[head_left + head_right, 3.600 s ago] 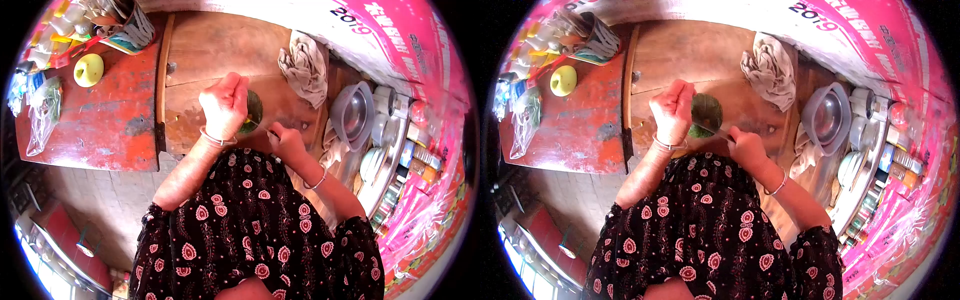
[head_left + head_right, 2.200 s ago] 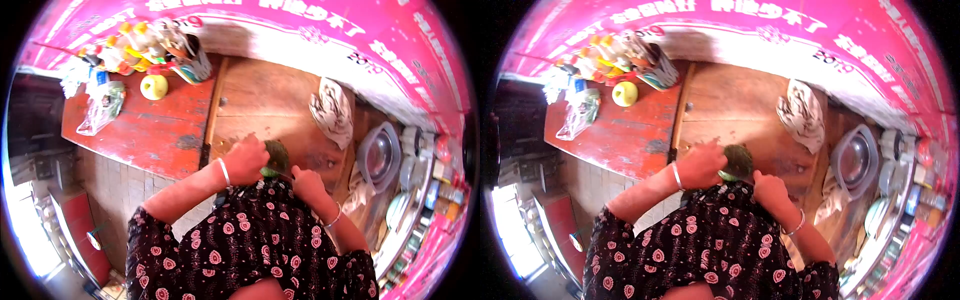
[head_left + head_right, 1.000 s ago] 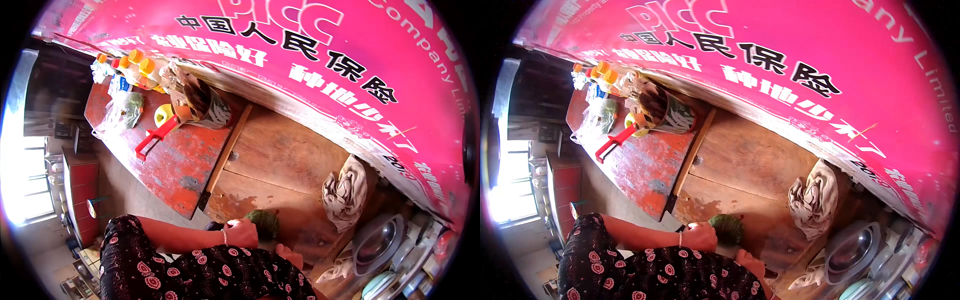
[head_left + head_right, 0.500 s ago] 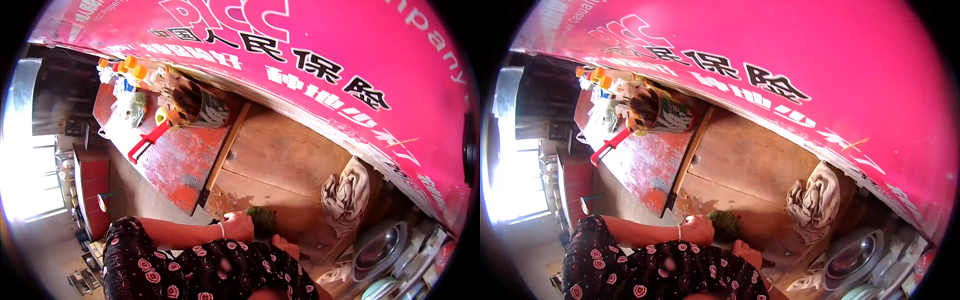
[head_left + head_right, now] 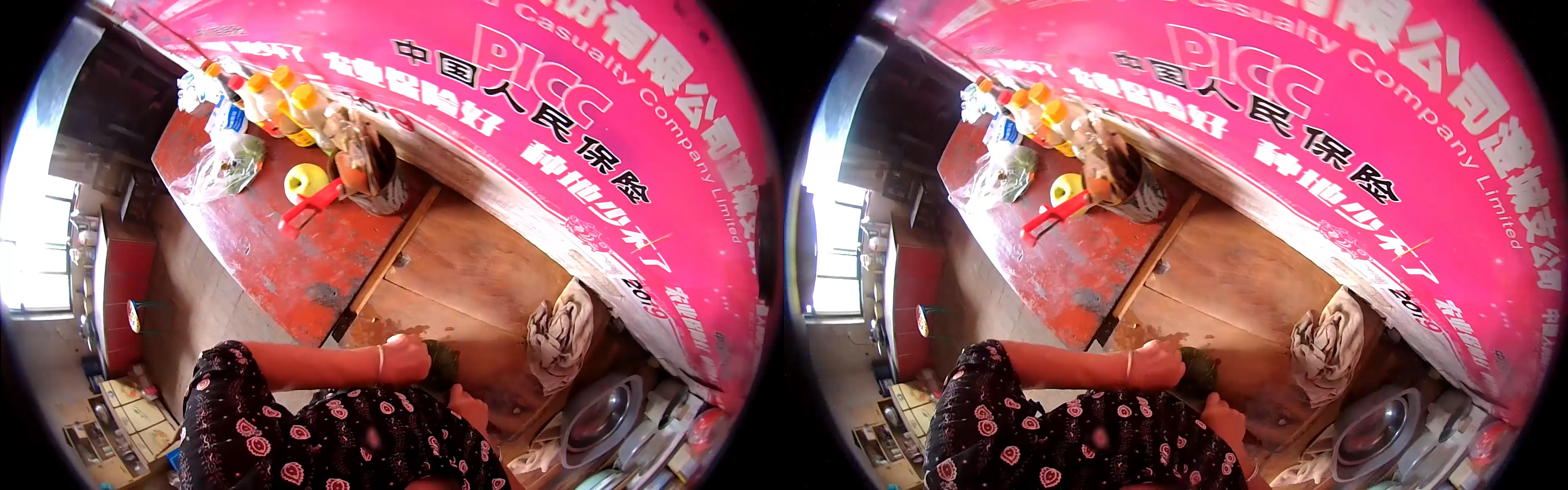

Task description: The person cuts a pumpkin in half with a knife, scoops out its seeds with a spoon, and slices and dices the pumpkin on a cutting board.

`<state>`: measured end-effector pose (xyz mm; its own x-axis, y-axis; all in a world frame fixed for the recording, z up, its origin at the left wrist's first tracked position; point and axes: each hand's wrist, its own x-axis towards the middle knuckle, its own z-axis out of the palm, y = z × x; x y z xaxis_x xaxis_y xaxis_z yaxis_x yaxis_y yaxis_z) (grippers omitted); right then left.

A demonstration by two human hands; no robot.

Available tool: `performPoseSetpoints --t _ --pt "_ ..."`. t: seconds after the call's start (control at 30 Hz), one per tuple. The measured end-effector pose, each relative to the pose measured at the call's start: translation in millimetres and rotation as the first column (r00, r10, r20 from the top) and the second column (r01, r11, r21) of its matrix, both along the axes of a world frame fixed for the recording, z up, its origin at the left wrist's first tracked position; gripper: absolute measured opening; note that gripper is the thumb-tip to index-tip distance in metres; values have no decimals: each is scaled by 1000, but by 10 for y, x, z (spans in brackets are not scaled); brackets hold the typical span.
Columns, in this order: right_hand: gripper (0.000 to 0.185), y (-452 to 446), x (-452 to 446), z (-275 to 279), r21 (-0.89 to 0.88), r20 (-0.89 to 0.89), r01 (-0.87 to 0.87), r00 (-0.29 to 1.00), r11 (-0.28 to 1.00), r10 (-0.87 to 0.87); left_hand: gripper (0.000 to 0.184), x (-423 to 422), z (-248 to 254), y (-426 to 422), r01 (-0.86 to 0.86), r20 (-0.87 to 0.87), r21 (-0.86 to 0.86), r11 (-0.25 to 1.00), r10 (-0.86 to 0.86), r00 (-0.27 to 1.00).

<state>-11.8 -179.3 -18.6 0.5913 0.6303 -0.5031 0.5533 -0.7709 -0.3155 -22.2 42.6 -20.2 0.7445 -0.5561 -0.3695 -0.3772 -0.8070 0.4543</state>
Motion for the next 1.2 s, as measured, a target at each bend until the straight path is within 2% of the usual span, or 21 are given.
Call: performPoseSetpoints --t 0.07,0.17,0.3,0.4,0.5,0.7,0.87,0.97,1.03,1.2 --pt "10 21 -7 0 -9 8 5 1000 1000 -5 22 68 154 73 64 -103 37 997 -60 993" --pt "9 102 -47 77 -39 22 15 1000 999 -15 24 -150 34 154 -53 116 25 998 50 992" --pt "9 169 -43 124 -97 7 4 1000 995 -3 29 -142 18 187 -123 129 79 989 112 985" --pt "11 280 -3 234 -159 -12 -7 1000 987 5 19 -193 -97 260 -185 347 -87 979 203 916" --pt "12 302 -9 218 -177 -19 24 999 984 -27 18 -147 -173 249 -187 225 -134 973 213 951" --pt "12 342 47 231 -219 -50 5 999 976 -17 20 -112 -244 269 -154 251 -84 985 170 953" --pt "9 226 -34 65 -123 51 11 999 992 -4 21 -60 -201 276 -197 205 -148 969 225 953" --pt "7 139 -21 -92 -29 105 35 994 999 -32 20 -68 -238 175 -201 287 -95 975 220 932" --pt "7 115 -34 -108 4 97 32 995 999 -32 15 -69 -154 172 -202 276 -81 976 217 936" --pt "7 124 -46 -159 42 117 102 987 994 -107 9 -49 -204 126 -224 339 -8 975 214 916"
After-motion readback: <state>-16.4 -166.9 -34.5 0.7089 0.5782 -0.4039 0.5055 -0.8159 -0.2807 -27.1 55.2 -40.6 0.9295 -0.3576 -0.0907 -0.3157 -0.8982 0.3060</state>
